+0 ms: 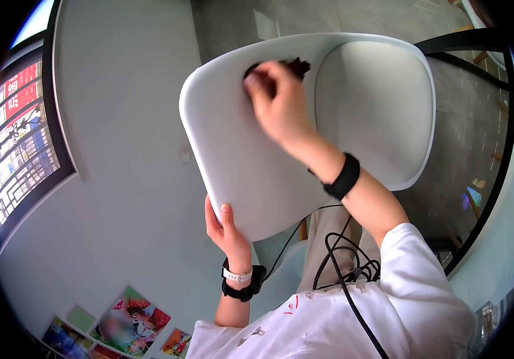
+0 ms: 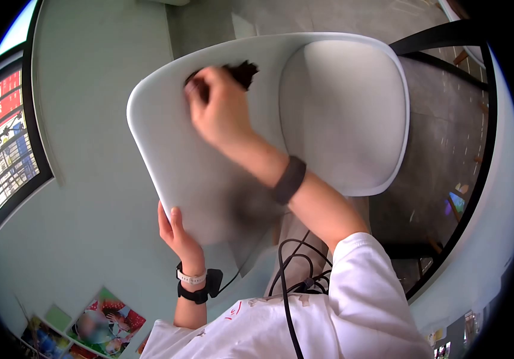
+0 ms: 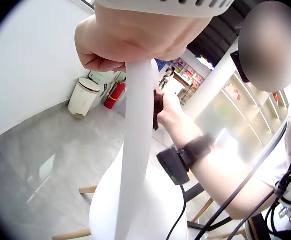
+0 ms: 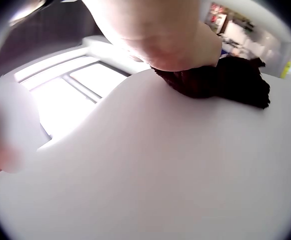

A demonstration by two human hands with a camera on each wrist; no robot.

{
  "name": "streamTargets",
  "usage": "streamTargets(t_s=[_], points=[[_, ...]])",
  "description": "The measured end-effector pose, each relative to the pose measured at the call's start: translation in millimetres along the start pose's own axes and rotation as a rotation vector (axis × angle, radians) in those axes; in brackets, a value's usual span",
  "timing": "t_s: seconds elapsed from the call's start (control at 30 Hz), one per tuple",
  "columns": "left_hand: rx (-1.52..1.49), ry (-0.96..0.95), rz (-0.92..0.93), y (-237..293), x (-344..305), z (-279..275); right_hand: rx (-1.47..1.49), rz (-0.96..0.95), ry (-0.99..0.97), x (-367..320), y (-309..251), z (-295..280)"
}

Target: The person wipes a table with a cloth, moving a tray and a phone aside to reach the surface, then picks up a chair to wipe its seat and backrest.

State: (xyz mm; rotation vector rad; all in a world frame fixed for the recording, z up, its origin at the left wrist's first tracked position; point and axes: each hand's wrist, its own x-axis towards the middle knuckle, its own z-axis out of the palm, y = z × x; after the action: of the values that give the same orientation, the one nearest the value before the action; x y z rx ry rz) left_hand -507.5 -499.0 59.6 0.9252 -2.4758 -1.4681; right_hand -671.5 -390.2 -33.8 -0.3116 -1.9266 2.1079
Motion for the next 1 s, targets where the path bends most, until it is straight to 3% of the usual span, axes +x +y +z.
streamTargets(t_s=[0.1, 0.13, 0.23, 0.3, 0.33, 0.37, 0.47, 0.57, 0.63, 0.7, 0.77, 0.83, 0.9, 1.0], points=[[0.021, 0.003, 0.004, -4, -1, -2, 0.090, 0.010, -0.122, -12, -7, -2], [0.036, 0.007, 0.020, -4, 0, -4, 0.097, 0.060, -0.032, 2, 14, -6], [0.043, 0.010, 0.023, -3, -2, -3, 0.076, 0.183, 0.317, 55, 124, -37], [0.007, 0.003, 0.009, -2, -5, -1, -0.053, 0.250, 0.319, 73, 216, -63], [0.023, 0.018, 0.034, -4, -5, -1, -0.167, 0.178, 0.282, 71, 251, -74], [0.044, 0.034, 0.060, -7, -1, -1, -0.276, 0.107, 0.244, 71, 246, -71], [0.048, 0.007, -0.016, -4, -3, -6, -0.266, 0.235, 0.236, 62, 226, -65], [0.014, -0.011, -0.037, -2, -3, -4, 0.021, 0.380, 0.487, 52, 205, -30], [0.041, -0.008, -0.024, -7, -2, -9, 0.180, 0.531, 0.346, 16, 150, -26], [0.046, -0.013, -0.020, -4, 0, -8, 0.049, 0.224, 0.177, -51, 97, -15], [0.000, -0.049, -0.031, -5, -1, -11, -0.156, -0.221, -0.203, -107, 24, -25], [0.000, -0.014, -0.041, -4, -2, -8, -0.192, -0.372, -0.502, -129, -9, -32], [0.004, -0.002, -0.033, -4, -2, -9, -0.234, -0.473, -0.486, -103, -8, -26], [0.050, -0.015, -0.012, -3, 1, -8, -0.217, -0.460, -0.085, -22, 10, 3]])
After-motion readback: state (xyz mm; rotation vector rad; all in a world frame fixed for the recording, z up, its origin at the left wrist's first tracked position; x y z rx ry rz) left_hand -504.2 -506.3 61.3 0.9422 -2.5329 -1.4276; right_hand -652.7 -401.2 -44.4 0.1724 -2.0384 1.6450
